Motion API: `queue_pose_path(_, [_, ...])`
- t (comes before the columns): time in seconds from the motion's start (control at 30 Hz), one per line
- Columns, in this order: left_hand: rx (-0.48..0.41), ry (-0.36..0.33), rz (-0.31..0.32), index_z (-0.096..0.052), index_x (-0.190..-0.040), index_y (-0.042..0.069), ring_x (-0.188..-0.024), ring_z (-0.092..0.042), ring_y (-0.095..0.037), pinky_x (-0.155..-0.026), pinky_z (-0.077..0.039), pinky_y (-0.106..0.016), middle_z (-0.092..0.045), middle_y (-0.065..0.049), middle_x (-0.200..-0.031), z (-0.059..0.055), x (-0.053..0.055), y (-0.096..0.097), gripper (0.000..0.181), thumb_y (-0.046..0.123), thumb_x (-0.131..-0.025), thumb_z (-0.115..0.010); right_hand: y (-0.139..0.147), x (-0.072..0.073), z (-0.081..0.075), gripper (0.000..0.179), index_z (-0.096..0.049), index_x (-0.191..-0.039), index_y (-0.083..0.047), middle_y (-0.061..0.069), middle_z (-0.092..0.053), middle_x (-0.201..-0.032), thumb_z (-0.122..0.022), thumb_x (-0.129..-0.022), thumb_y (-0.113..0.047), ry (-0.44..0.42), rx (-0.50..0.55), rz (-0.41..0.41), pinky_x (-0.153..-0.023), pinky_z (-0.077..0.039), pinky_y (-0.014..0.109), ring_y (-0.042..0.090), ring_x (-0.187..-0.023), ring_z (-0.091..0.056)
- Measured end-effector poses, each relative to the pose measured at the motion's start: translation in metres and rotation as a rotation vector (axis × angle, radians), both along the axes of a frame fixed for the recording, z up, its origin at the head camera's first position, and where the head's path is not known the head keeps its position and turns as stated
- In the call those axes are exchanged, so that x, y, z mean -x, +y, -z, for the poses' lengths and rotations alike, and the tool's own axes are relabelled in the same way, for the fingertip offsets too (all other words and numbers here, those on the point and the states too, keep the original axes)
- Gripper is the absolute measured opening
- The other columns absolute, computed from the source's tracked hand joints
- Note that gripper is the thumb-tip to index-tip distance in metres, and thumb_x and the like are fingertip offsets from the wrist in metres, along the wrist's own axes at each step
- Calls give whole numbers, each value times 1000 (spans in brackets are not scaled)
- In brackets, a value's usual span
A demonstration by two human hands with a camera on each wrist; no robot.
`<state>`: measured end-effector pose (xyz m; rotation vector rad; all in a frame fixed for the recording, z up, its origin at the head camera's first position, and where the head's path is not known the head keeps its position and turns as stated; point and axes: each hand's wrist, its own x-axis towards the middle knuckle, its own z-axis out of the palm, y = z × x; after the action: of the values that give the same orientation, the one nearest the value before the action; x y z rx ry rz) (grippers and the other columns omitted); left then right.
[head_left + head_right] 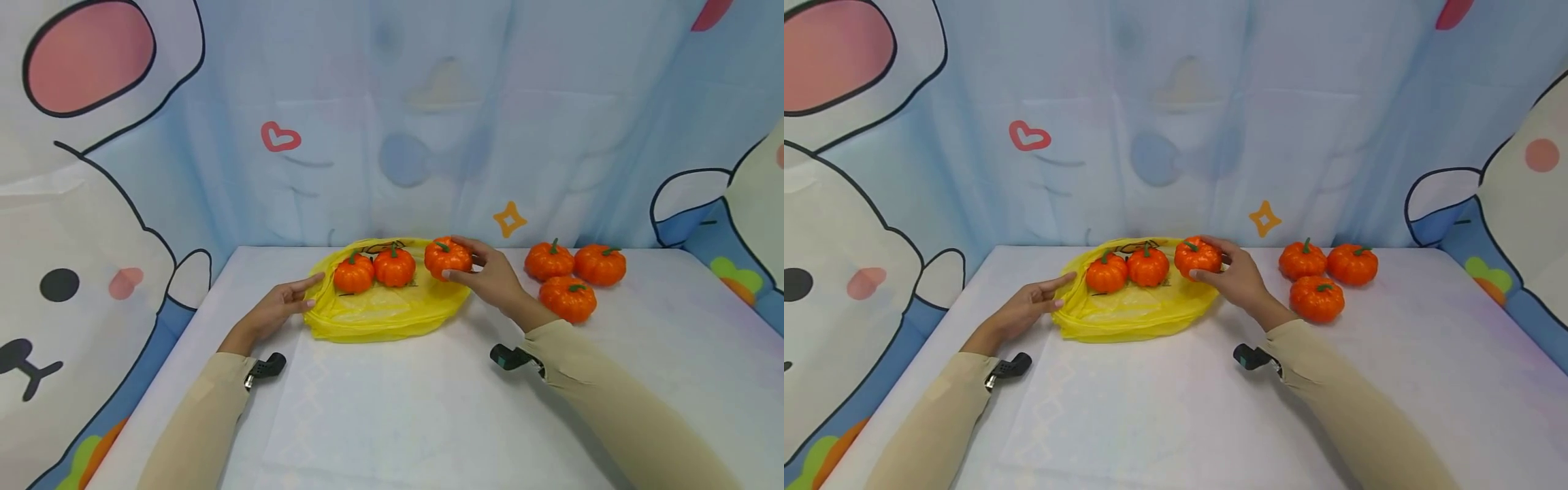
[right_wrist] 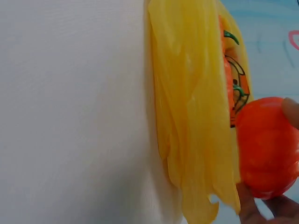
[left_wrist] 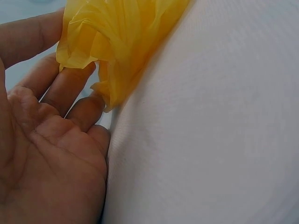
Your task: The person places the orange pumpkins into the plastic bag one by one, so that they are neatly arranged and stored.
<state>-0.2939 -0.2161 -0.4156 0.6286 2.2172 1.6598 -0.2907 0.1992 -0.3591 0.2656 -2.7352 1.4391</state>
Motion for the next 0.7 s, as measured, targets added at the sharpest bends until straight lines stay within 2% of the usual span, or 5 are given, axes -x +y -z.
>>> queue_pose_path(0.23, [-11,7,17,-28,-154,2,-154,-3,-32,-123,-2,-57,-20,-12,-164,2,1,0,63,12,-99,-56,-18,11,9,70,-45,-149,-20,14,-41,-154,-76,-86,-26,12,-88,33,-112,-41,52,37,-137,-44])
queue_pose_path(0.37, [-5,-4,6,-28,-154,4,-154,-3,-32,-123,-3,-57,-21,-10,-164,2,1,0,62,13,-99,-56,-24,15,15,71,-45,-149,-19,15,-41,-154,-76,-86,-28,24,-120,46,-113,-39,53,37,-139,-42])
queue_pose_path(0.57, [3,-14,-8,-29,-154,5,-154,-4,-31,-124,-4,-57,-21,-9,-164,1,2,2,63,13,-98,-58,-28,17,20,68,-47,-147,-16,15,-45,-152,-76,-86,-26,69,-162,62,-115,-37,52,36,-139,-42])
queue_pose_path(0.7, [-1,-13,-7,-28,-154,4,-154,-4,-31,-124,-3,-57,-21,-10,-164,1,1,1,63,12,-98,-57,-29,17,20,69,-46,-148,-14,17,-42,-154,-74,-88,-28,55,-202,68,-117,-34,52,38,-141,-39])
